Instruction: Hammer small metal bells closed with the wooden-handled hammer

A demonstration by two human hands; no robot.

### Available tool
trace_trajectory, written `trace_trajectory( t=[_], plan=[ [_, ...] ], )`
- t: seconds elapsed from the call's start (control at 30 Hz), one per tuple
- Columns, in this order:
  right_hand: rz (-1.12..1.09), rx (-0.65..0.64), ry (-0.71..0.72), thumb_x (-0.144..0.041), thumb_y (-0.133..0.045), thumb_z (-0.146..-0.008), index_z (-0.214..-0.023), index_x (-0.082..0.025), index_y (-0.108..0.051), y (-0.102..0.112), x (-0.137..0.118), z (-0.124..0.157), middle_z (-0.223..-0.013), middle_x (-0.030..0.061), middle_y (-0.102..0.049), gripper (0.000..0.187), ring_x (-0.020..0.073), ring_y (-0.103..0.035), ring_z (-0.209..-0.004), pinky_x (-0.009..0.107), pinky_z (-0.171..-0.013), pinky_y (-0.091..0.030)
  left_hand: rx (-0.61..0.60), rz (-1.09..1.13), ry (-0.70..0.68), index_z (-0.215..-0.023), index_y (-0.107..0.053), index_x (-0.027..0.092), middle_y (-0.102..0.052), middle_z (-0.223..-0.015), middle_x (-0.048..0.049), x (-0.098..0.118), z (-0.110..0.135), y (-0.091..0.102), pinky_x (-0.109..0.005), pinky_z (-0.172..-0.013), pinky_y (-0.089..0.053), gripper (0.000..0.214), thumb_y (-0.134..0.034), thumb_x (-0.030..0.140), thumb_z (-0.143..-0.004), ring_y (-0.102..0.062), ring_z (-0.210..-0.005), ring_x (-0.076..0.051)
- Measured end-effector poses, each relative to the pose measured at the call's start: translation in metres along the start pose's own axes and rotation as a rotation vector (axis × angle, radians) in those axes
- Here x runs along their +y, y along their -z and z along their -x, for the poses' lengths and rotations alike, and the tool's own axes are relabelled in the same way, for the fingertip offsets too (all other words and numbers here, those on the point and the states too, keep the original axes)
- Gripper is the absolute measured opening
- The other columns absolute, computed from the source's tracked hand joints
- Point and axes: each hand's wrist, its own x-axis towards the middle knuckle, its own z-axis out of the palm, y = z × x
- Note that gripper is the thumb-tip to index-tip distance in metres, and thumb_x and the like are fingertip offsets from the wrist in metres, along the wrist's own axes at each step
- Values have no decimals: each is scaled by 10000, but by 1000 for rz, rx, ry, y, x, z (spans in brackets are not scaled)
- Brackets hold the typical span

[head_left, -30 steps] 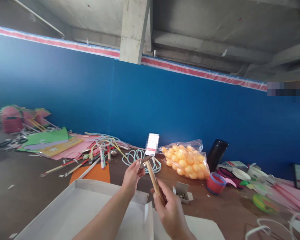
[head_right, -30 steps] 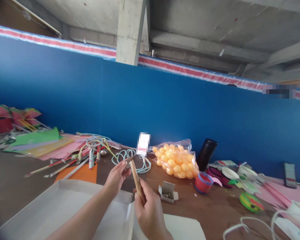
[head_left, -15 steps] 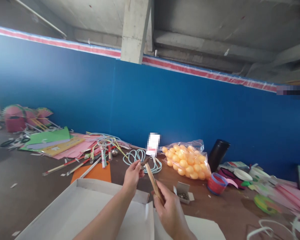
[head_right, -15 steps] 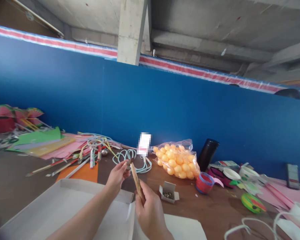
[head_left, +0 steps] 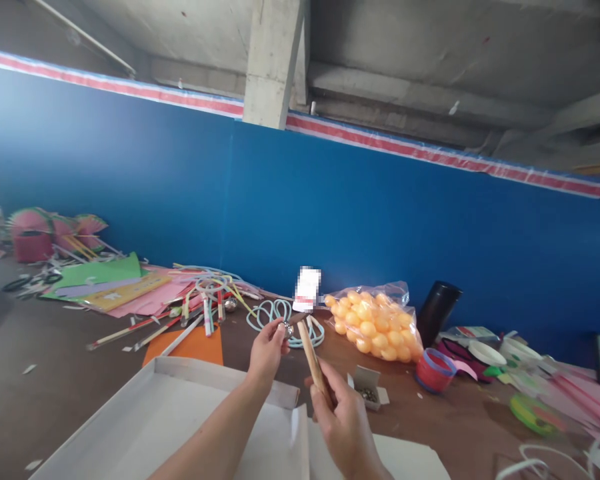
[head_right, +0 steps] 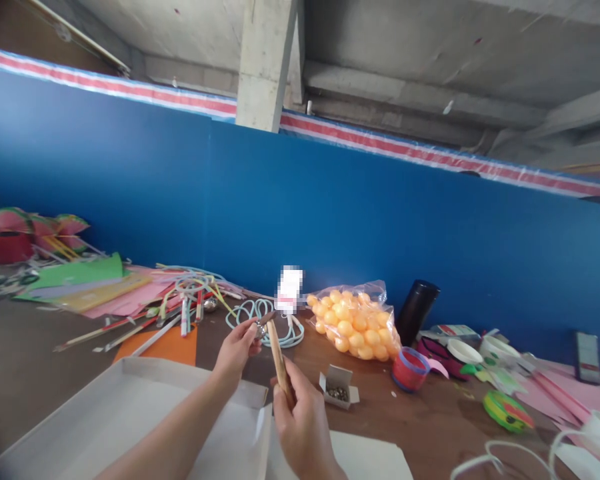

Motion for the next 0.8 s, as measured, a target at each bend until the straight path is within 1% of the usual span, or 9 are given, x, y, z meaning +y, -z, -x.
trace_trajectory(
  t=[0.1,0.17,0.27,0.33,0.47,0.63,0.73,0.8],
  plan=[
    [11,-26,6,-214,-472,-800,-1165,-201,-554,0,-1,-1,-991,66,-673,375,184,-649,-733,230,-635,-528,3,37,21,-1024,-588,118,-557,-637,0,-2,-1,0,-231,-504,-450,512,-650,429,-622,-521,-497,-82],
    [15,-39,3,-211,-466,-803,-1171,-205,-548,1,-1,-1,-1018,69,-664,377,190,-645,-770,229,-640,-526,0,64,18,-1022,-587,122,-558,-650,0,-1,0,-1,-227,-501,-447,518,-660,434,-614,-522,-498,-80],
    [8,-38,-14,-221,-459,-809,-1172,-204,-545,1,0,-1,-990,75,-671,374,181,-648,-705,237,-631,-528,-21,79,0,-1023,-585,132,-580,-729,-20,1,2,-2,-225,-505,-450,503,-662,426,-622,-531,-516,-79],
    [2,-20,-26,-220,-466,-800,-1165,-196,-549,1,0,-1,-957,77,-679,375,185,-648,-695,242,-625,-528,-28,79,9,-1029,-578,123,-578,-737,-27,3,3,-3,-223,-508,-452,491,-670,390,-628,-531,-524,-79],
    [-2,9,-56,-227,-474,-789,-1173,-187,-542,1,2,-1,-941,78,-681,392,207,-646,-775,247,-620,-527,-26,56,28,-1066,-564,130,-582,-744,-31,4,5,-4,-226,-544,-466,531,-719,278,-581,-543,-560,-87],
    [-24,32,-46,-278,-485,-791,-1171,-171,-542,1,2,-1,-929,90,-681,399,169,-629,-588,254,-585,-526,-30,-58,-12,-1057,-572,144,-595,-765,-37,6,4,-3,-227,-539,-478,493,-698,295,-604,-558,-588,-104],
    [-32,53,-27,-306,-480,-796,-1190,-156,-527,1,0,0,-926,99,-679,424,164,-622,-572,249,-581,-525,-13,-130,-55,-1035,-595,164,-612,-782,-44,5,4,-2,-208,-514,-466,464,-700,294,-602,-568,-582,-109],
    [-18,46,-29,-309,-479,-797,-1179,-161,-539,1,-2,0,-896,91,-685,414,168,-623,-576,245,-570,-523,-12,-138,-64,-1027,-602,171,-617,-785,-43,4,3,-1,-196,-503,-459,458,-706,284,-596,-568,-575,-107]
  ],
)
